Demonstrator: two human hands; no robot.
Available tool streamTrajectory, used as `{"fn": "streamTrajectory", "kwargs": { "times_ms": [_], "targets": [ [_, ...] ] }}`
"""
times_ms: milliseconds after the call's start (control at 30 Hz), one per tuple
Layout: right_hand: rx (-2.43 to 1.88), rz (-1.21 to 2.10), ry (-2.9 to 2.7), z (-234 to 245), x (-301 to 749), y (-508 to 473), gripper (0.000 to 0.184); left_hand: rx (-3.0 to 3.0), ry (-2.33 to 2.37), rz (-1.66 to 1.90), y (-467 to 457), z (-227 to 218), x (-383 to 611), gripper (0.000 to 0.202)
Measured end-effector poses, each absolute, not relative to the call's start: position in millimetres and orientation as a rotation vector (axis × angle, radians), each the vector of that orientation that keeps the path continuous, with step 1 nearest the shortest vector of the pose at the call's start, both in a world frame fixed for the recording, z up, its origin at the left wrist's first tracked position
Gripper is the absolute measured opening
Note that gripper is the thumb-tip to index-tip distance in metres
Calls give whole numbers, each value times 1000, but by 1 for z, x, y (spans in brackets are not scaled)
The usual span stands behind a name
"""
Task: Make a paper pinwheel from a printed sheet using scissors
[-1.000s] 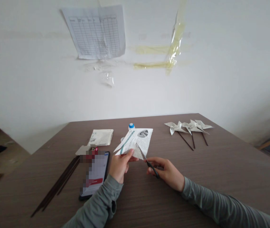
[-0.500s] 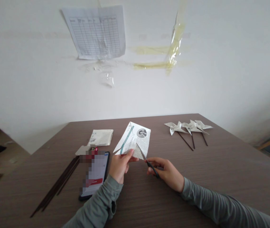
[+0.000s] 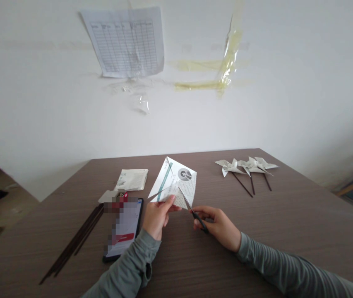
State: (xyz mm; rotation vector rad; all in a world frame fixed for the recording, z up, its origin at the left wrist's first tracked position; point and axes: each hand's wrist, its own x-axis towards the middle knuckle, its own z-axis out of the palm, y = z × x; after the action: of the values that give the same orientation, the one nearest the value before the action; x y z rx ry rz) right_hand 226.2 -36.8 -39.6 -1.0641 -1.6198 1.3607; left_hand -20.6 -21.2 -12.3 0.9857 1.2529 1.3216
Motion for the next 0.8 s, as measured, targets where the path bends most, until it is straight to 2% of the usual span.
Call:
{"fn": "streamTrajectory", "kwargs": {
  "times_ms": [267, 467, 567, 800],
  "targets": [
    [-1054, 1306, -1664, -36, 227, -38, 56, 964, 1252, 1350, -23, -11, -20, 36],
    [-1047, 1349, -1731, -28, 230, -39, 65, 975, 1338, 1349, -22, -6, -21, 43],
    [-1026, 1366, -1785, -23, 235, -39, 61, 978, 1408, 1386, -22, -2, -23, 45],
    [-1063, 913, -1926, -23, 258, -24, 41, 1101, 1470, 1389, -19, 1, -31, 28]
  ]
}}
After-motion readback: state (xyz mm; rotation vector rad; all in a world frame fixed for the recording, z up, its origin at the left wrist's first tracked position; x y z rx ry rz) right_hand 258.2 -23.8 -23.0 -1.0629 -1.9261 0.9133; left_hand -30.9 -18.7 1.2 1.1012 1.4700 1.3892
